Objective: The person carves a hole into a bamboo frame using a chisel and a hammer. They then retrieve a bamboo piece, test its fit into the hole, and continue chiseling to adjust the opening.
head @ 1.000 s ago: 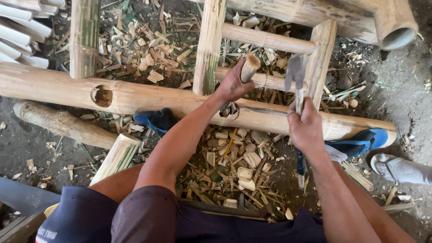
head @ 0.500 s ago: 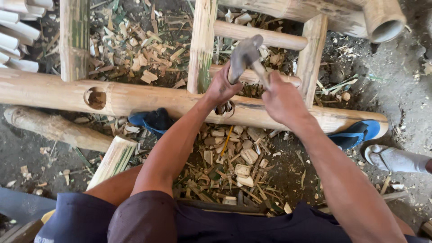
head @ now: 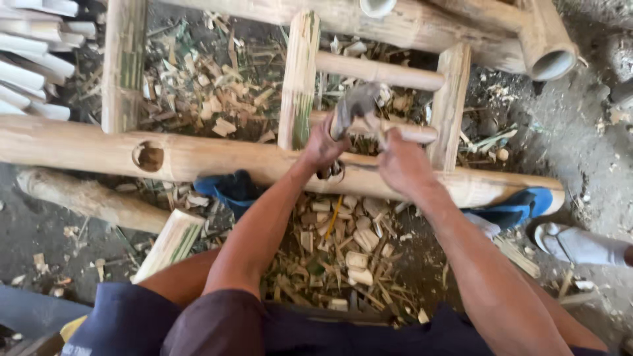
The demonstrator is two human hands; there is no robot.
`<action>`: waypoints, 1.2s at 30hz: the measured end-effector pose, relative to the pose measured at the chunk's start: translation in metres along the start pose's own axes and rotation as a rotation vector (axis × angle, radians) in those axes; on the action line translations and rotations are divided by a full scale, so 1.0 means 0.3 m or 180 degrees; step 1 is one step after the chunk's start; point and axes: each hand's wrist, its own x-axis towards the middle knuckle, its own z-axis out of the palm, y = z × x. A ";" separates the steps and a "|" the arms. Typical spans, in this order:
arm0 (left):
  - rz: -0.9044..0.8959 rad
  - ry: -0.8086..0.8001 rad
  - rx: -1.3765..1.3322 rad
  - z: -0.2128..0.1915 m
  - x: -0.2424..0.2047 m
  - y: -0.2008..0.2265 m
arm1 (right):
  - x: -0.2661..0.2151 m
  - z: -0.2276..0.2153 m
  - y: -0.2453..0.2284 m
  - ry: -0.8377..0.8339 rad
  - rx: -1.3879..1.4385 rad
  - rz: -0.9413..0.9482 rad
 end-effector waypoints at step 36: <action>-0.0545 0.0161 -0.0267 0.010 -0.024 0.086 | -0.223 -0.042 0.121 0.1358 0.1325 -0.0808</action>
